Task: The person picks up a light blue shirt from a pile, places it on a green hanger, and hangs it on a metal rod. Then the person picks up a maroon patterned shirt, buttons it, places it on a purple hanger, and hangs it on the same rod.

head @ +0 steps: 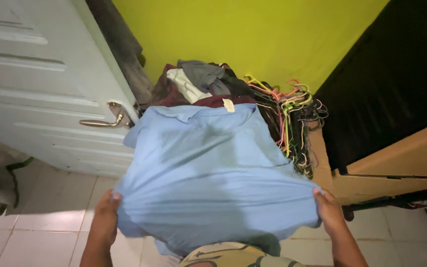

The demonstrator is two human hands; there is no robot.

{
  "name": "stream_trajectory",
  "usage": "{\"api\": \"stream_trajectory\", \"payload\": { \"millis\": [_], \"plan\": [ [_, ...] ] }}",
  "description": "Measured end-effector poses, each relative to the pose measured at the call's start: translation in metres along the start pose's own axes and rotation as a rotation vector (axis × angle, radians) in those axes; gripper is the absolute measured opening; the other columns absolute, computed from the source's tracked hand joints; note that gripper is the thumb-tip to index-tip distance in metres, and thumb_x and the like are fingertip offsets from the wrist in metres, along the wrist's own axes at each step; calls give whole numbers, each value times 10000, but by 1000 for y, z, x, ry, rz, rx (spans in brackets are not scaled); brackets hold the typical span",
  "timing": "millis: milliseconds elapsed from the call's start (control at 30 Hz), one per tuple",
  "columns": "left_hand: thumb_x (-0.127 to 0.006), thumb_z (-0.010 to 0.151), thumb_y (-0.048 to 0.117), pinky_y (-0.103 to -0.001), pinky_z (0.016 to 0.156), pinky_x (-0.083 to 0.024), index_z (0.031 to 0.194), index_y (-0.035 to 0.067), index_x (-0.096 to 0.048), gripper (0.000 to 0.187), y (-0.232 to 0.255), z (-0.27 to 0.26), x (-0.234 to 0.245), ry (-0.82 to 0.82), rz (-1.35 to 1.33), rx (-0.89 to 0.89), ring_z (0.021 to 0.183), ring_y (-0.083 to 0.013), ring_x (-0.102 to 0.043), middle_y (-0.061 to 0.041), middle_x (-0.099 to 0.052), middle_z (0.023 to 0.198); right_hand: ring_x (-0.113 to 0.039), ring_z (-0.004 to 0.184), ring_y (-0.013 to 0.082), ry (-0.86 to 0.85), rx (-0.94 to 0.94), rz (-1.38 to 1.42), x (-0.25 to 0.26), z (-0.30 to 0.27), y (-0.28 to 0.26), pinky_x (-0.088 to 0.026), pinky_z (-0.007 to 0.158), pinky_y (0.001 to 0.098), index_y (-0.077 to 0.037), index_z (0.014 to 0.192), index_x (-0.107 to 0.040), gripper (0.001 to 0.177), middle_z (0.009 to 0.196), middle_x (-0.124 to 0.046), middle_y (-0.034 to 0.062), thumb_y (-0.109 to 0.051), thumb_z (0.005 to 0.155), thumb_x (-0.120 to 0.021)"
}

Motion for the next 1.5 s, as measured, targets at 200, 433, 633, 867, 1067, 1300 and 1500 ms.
{"api": "stream_trajectory", "payload": {
  "millis": [200, 433, 633, 867, 1067, 1300, 1500],
  "plan": [
    [-609, 951, 309, -455, 879, -449, 1418, 25, -553, 549, -31, 24, -39, -263, 95, 257, 1068, -296, -639, -181, -694, 1222, -629, 1183, 251, -426, -395, 584, -58, 9, -1, -488, 1017, 413, -60, 1356, -605, 610, 1312, -680, 107, -486, 919, -604],
    [-635, 935, 453, -488, 1069, -382, 1570, 109, -329, 784, 13, 67, -113, -111, -141, 257, 1375, -294, -452, -111, -464, 1524, -656, 1133, 250, -218, -288, 284, -103, 26, -61, -495, 999, 418, -65, 1320, -643, 522, 1249, -714, 115, -351, 887, -707],
    [-519, 1080, 412, -493, 1151, -385, 1458, -32, -535, 584, 56, 90, -81, 100, 394, -267, 1402, -407, -492, -266, -533, 1533, -560, 759, 197, 116, -62, 256, -56, 17, -115, -449, 642, 357, -11, 1175, -691, 327, 937, -637, 100, -262, 972, -745],
    [-506, 1093, 349, -381, 692, -461, 1110, 67, -499, 283, 77, 24, -8, 385, -63, -375, 823, -160, -498, -58, -528, 968, -547, 691, 91, 348, 88, 328, 16, -20, -103, -409, 567, 284, -52, 1111, -691, 197, 895, -665, -12, -184, 966, -674],
    [-668, 1038, 346, -442, 799, -539, 1256, 40, -638, 377, 24, 46, 15, 221, 1066, -505, 911, -383, -657, -231, -681, 997, -604, 703, 161, 41, -12, -218, 0, -24, -30, -484, 616, 331, 3, 1096, -690, 300, 863, -698, 98, -169, 864, -771],
    [-793, 815, 239, -432, 836, -555, 1201, 67, -616, 458, 92, 20, -70, 69, 940, -517, 976, -326, -693, -152, -709, 1099, -702, 821, 281, 60, 241, -383, -28, -11, -101, -552, 730, 370, -45, 1179, -683, 258, 1048, -723, 121, -157, 947, -662],
    [-812, 677, 177, -476, 929, -498, 1182, 39, -637, 552, 138, 1, -184, -303, 821, -1169, 1096, -402, -626, -184, -679, 1158, -638, 1099, 382, -18, 867, -381, -123, -11, -225, -504, 888, 431, -10, 1279, -635, 354, 1260, -640, 201, -118, 942, -642]
  ]
}}
Point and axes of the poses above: each hand's wrist, its own z-axis towards the middle knuckle, its own x-axis out of the back of the hand, y = z × x, the point moved 5 cm from there along z, towards the middle knuckle
